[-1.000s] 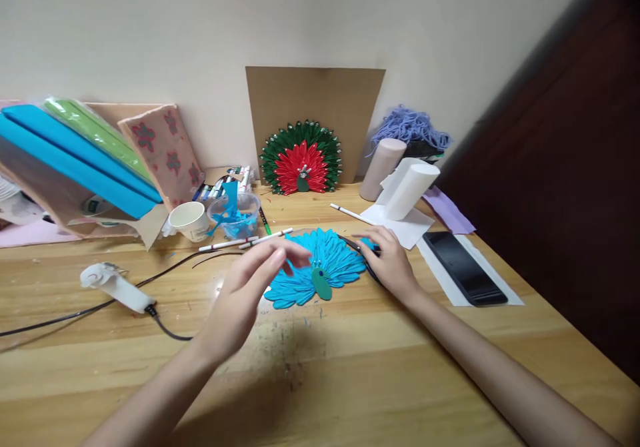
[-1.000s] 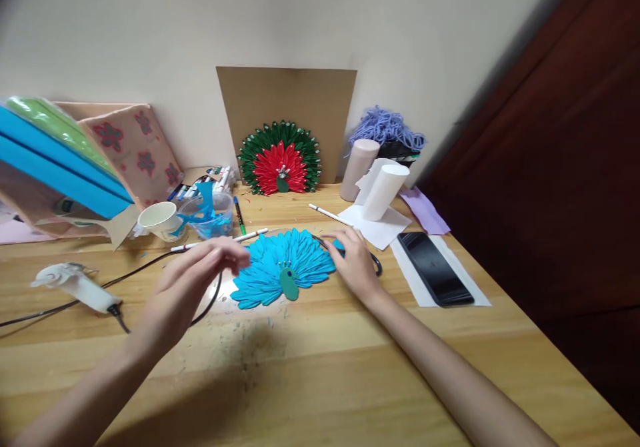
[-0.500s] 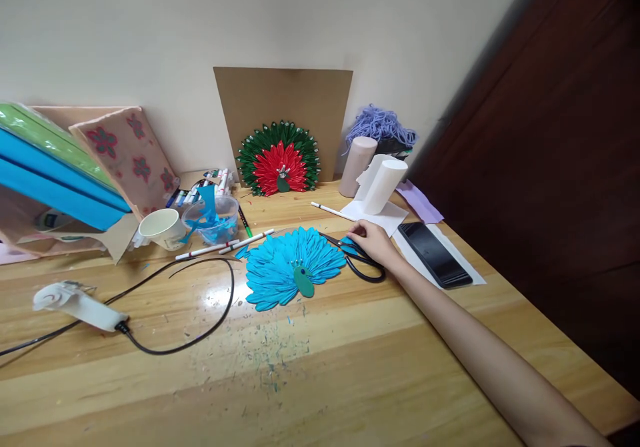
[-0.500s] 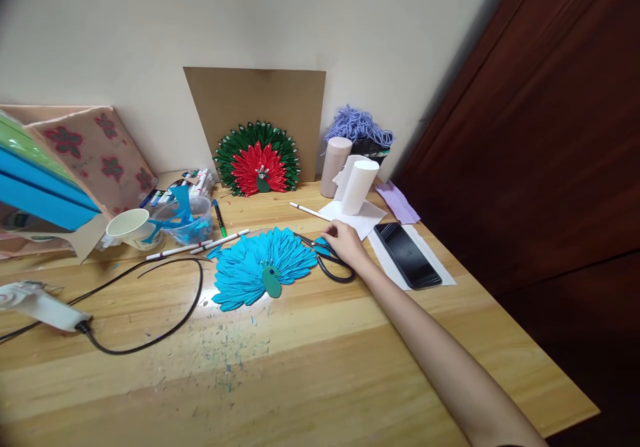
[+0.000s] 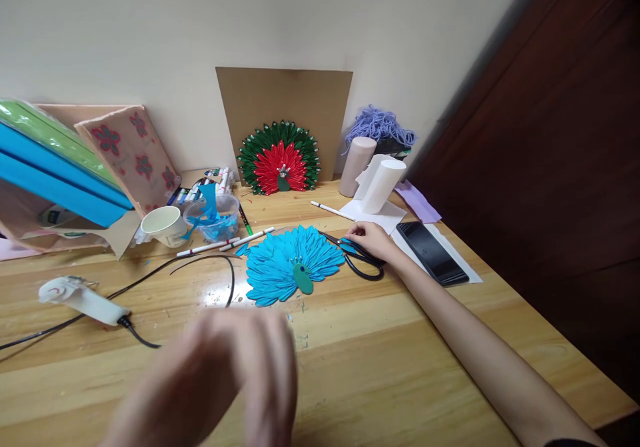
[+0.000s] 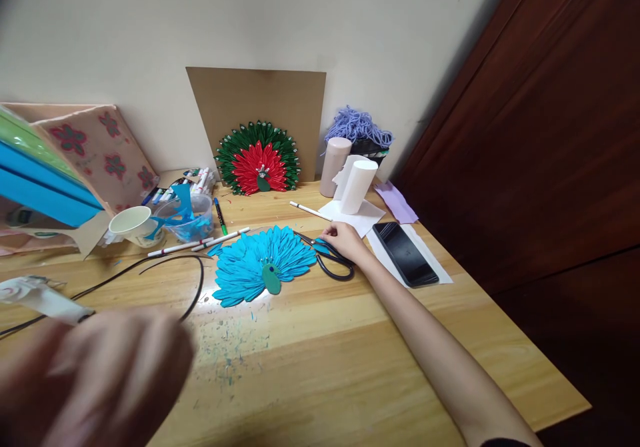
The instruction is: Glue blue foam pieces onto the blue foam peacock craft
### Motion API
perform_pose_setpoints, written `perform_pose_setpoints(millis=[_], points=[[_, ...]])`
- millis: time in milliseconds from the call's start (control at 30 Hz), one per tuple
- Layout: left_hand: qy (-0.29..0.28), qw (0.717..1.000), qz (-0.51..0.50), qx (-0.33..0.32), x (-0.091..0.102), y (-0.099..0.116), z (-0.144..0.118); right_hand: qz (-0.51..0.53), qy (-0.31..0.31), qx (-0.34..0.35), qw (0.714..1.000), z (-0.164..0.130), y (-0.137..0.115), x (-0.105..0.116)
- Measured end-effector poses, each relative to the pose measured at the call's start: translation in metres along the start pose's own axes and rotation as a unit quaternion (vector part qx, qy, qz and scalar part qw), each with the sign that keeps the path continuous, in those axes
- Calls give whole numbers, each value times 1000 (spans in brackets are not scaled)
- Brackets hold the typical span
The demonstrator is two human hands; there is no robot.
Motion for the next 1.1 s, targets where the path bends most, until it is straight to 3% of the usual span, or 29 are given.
perform_pose_setpoints(millis=[133,200,267,367,500,700,800,867,967,1100], points=[[-92,991,-90,44,-55,-9,77,10,-9,2,1000,2,1,-3],[-98,989,-86,67,-71,-26,93,12,-12,2,1000,2,1,-3],[-95,993,-41,63,-78,-43,94,14,-15,0,1000,3,1,-1],[-93,994,47,23,-79,-54,83,22,-46,-6,999,1,0,1],[-105,987,121,-27,-81,-50,76,37,-98,-7,994,-3,-5,3],[-80,990,111,-23,-77,-51,79,55,-177,81,979,-12,-29,-1],[-69,992,103,-12,-76,-55,79,14,-206,100,973,-15,-33,-4],[-64,993,99,-9,-75,-57,79,-17,-202,110,973,-14,-37,-2],[-64,993,96,-7,-75,-58,80,-17,-148,104,983,-14,-47,5],[-74,991,109,4,-76,-58,81,135,-122,62,981,-30,-73,-11]])
Point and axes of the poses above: each hand's wrist, its own z-axis towards the middle knuckle, its own x-axis out of the back of the hand, y = z × x, the point moved 7 cm from there along z, towards the middle knuckle, and after that the axes turned 3 degrees about z, right-handed, at the moved point
